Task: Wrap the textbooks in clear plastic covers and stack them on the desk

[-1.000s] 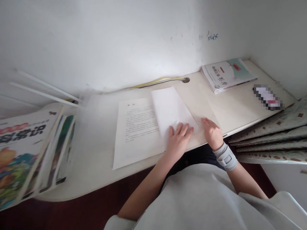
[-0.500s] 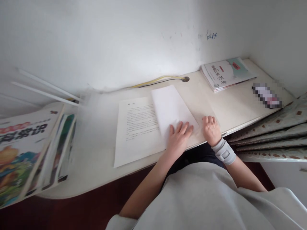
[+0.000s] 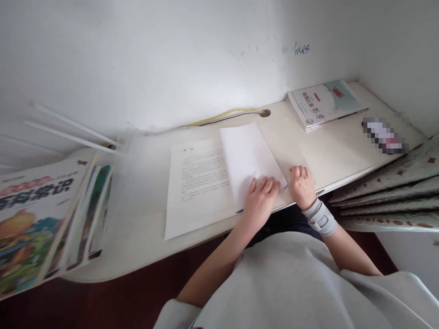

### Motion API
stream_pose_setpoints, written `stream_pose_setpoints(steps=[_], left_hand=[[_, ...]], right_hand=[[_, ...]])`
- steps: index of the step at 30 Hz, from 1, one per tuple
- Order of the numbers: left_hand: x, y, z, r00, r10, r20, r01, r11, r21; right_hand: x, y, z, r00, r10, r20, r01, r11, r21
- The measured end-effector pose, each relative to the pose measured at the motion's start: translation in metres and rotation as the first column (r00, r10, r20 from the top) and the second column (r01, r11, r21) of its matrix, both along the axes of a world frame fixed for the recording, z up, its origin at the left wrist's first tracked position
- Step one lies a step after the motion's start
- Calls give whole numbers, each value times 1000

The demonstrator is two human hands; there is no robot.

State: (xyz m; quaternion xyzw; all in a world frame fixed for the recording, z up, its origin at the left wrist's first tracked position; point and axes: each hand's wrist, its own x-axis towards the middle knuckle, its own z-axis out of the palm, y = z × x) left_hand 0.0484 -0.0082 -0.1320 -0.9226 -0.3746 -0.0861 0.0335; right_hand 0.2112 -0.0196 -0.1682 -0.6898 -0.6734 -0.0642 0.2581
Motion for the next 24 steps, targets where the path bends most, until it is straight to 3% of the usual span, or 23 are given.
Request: stream_pose_setpoints(steps=[9, 16, 21, 24], left_hand=[[-4, 2, -1, 1000, -9, -17, 8, 999, -42], [2, 0, -6, 1000, 19, -13, -19, 998, -59], [9, 0, -5, 999, 33, -2, -33, 998, -58], [10, 3, -4, 1000, 27, 3, -27, 998, -56]], right_hand=[[1, -2, 0, 995, -2, -96, 9, 997, 78], [10, -3, 5, 983, 44, -179, -47, 999, -9], [10, -14, 12, 980, 132, -149, -138, 990, -30], [7, -19, 13, 985, 124, -122, -127, 992, -22]])
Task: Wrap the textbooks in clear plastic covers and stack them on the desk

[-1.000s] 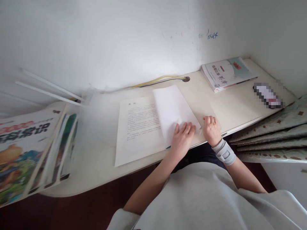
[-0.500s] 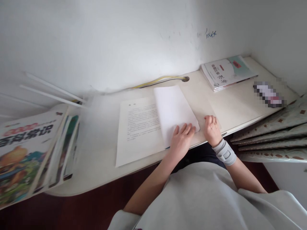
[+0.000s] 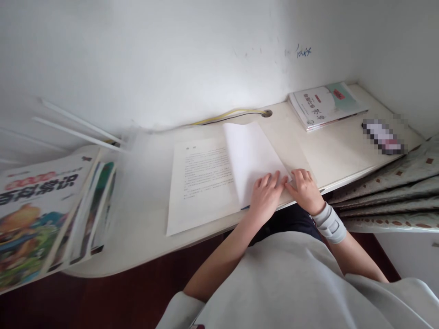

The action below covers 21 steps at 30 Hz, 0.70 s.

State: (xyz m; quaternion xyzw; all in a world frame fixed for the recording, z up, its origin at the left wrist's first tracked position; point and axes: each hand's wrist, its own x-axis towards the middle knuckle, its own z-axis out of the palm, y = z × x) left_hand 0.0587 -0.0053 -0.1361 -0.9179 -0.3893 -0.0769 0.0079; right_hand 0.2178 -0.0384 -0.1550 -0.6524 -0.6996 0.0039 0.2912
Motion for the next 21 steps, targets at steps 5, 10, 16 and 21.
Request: stream_pose_setpoints(steps=[5, 10, 16, 21], left_hand=[[-1, 3, -1, 1000, -21, 8, 21, 1000, 6], [-4, 4, -5, 1000, -22, 14, 21, 1000, 8], [-12, 4, -1, 993, -113, 14, 113, 994, 0], [-14, -4, 7, 977, -212, 23, 213, 976, -49]], right_hand=[[-12, -2, 3, 991, -26, 132, 28, 1000, -12], [-16, -2, 5, 987, -64, 145, 67, 998, -17], [7, -4, -2, 996, -73, -47, 76, 995, 60], [14, -3, -8, 994, -103, -24, 105, 992, 70]])
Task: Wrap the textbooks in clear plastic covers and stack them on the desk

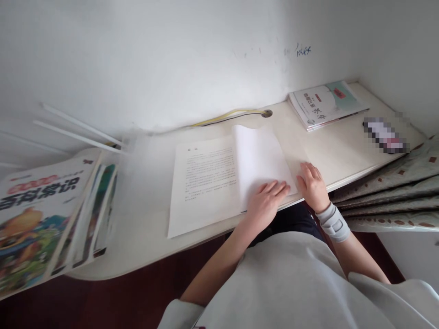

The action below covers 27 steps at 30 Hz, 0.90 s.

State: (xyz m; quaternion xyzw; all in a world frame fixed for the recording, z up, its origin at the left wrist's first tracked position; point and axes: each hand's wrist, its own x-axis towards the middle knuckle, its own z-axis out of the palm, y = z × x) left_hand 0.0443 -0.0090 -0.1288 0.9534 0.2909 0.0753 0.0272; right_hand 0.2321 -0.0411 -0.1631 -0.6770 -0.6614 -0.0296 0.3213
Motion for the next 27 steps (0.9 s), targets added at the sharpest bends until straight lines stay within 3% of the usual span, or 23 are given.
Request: stream_pose_setpoints(steps=[9, 16, 22, 27], left_hand=[[2, 7, 5, 1000, 16, -13, -16, 1000, 9], [3, 1, 9, 997, -81, -6, 81, 997, -9], [1, 4, 14, 996, -86, 34, 87, 996, -20], [9, 10, 1, 989, -129, 72, 128, 992, 22]], right_hand=[[-4, 0, -4, 991, 1, 137, 4, 999, -37], [-5, 11, 2, 980, 53, 193, -22, 987, -158], [-3, 14, 0, 997, 62, 53, -54, 988, -142], [4, 12, 1, 989, 78, -128, -91, 991, -96]])
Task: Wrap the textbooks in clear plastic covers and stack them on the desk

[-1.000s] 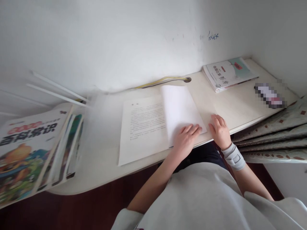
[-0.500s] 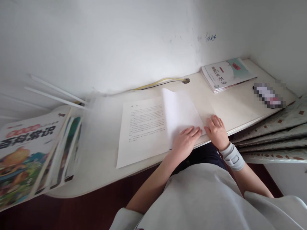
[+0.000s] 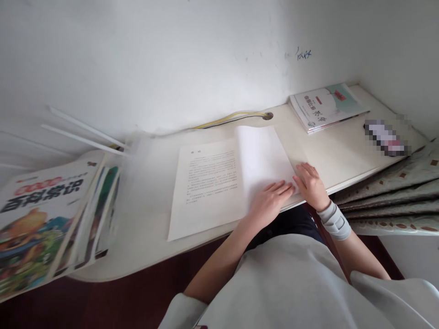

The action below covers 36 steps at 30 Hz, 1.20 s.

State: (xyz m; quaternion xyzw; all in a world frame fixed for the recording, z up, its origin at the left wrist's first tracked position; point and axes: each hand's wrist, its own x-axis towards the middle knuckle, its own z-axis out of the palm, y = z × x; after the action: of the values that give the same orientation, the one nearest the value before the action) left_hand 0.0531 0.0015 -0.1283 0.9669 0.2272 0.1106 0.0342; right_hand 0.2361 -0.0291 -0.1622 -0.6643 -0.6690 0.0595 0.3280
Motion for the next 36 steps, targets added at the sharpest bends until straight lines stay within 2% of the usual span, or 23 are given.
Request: stream_pose_setpoints(steps=[3, 6, 11, 13, 20, 26, 30, 36], left_hand=[[3, -1, -6, 1000, -13, -3, 13, 1000, 20], [-3, -9, -3, 999, 40, -20, -39, 998, 45], [-34, -24, 7, 948, 314, -54, -308, 946, 98], [-45, -25, 7, 926, 374, -55, -368, 926, 86], [-50, -15, 0, 967, 250, -50, -247, 967, 53], [-36, -12, -3, 970, 242, -19, -241, 970, 40], [-27, -10, -8, 976, 217, -15, -216, 976, 27], [-28, -6, -8, 982, 187, 12, -187, 982, 22]], right_hand=[[3, 0, 1, 1000, 12, -19, -12, 1000, 8], [4, 0, 1, 999, 31, 38, -31, 999, 17], [4, 0, 0, 990, 42, 132, -44, 999, 12], [3, 0, -1, 991, 35, 132, -35, 999, 1], [0, 1, -6, 985, -94, 147, 100, 994, -33], [6, 1, -5, 981, -45, 190, 58, 997, -59], [11, 0, -1, 989, -4, 149, 12, 999, -51], [12, -1, 0, 996, -2, 88, 6, 999, -39]])
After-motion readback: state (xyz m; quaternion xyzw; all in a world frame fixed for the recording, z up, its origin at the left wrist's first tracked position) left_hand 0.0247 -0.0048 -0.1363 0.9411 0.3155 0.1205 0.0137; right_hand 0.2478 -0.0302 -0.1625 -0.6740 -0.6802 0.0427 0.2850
